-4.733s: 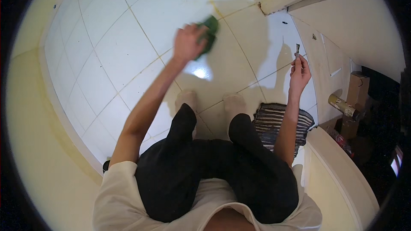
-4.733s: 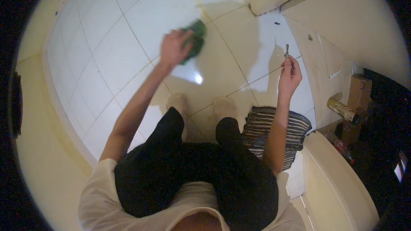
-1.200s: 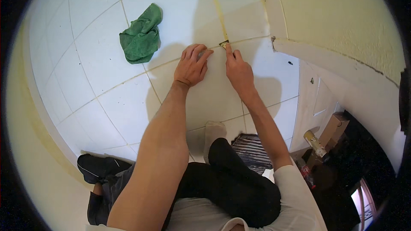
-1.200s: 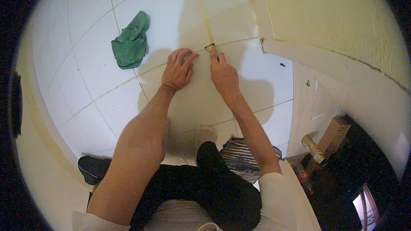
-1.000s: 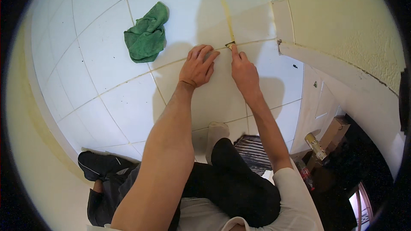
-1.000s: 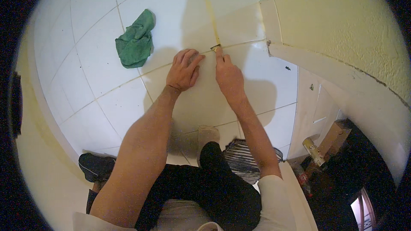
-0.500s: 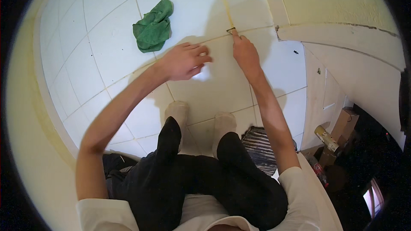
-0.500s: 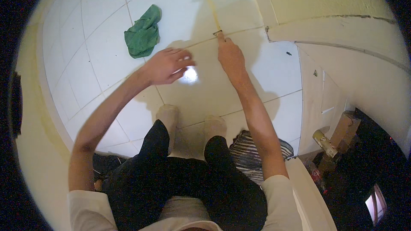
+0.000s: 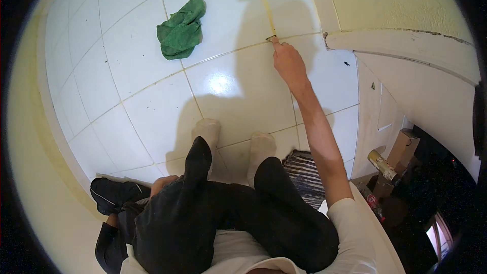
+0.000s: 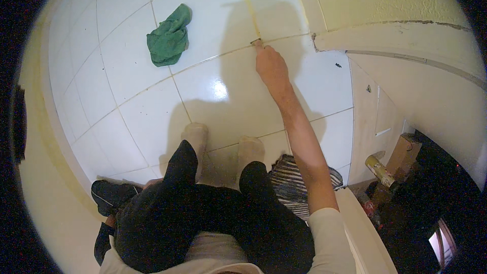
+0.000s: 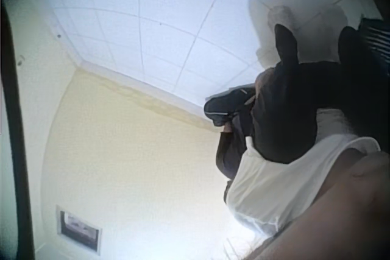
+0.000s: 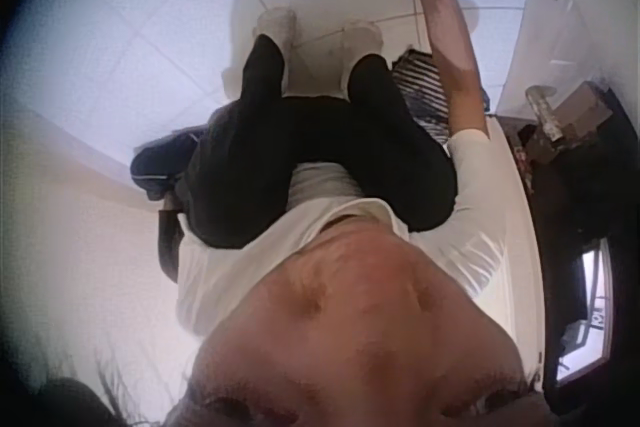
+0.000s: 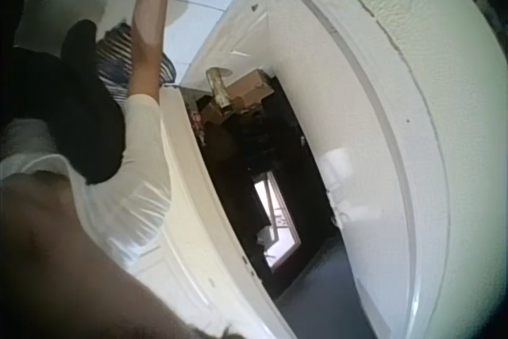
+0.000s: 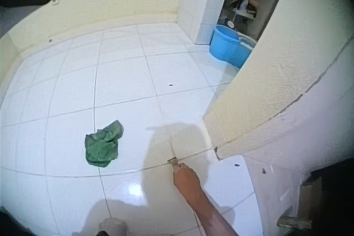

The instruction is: The person scrapes grout lines between floor tiles and wipes the area with a cloth.

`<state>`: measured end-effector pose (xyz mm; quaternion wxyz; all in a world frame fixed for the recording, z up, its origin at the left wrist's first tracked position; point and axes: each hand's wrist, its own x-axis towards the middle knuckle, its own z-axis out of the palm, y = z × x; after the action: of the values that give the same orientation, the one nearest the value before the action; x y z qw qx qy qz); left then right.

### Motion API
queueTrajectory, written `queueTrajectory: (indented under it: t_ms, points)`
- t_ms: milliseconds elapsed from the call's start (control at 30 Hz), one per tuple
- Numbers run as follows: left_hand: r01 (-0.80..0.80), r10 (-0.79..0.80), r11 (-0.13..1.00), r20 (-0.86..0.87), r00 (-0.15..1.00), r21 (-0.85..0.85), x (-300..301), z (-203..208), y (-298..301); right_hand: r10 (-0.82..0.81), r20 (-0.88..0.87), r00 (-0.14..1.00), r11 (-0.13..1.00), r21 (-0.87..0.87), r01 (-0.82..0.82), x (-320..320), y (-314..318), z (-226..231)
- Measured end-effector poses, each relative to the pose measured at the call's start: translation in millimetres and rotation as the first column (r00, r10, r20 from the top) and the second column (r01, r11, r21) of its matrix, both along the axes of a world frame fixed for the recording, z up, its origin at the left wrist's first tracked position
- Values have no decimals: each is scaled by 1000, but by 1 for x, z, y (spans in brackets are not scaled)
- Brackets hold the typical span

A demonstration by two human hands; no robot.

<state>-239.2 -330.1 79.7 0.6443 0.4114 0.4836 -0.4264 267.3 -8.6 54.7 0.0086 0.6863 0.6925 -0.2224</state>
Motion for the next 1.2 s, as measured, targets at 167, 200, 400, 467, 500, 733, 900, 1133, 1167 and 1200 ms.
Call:
queueTrajectory:
  t_ms: [167, 200, 400, 467, 500, 733, 900, 1133, 1167, 1200]
  points:
    - [-215, 222, 968, -41, 974, 129, 3, -16, -8, -46, -36, 998, 993, 108, 50, -2, 2, -9]
    - [-241, 248, 960, -38, 968, 143, 4, -16, -7, -42, -32, 999, 998, 54, 43, -4, 4, -5]
    - [-306, 316, 931, -21, 948, 197, 12, -19, -1, -50, -73, 996, 993, 100, 57, -3, 6, -10]
    - [-318, 330, 925, -26, 944, 208, 12, -16, -3, -43, -73, 996, 999, 28, 45, -5, 8, -3]
    - [-318, 328, 926, -15, 945, 206, 15, -21, -2, -45, -68, 997, 998, 36, 48, -1, 7, -2]
    - [-326, 334, 924, -7, 943, 198, 12, -25, -10, -59, -79, 995, 998, 5, 60, 2, 15, -3]
    - [-304, 311, 936, -8, 951, 176, 6, -29, -17, -47, -134, 990, 995, 83, 58, 3, 11, -4]
    - [-96, 10, 722, 129, 992, 685, 66, 14, 88, -90, -58, 994, 992, 85, 95, 22, 8, -16]
    - [-279, 132, 669, 260, 957, 689, 73, 24, 111, -82, -61, 995, 992, 87, 87, 17, 11, -15]
    - [-372, 189, 643, 332, 924, 670, 91, 31, 133, -91, -79, 993, 989, 109, 99, 12, 12, -16]
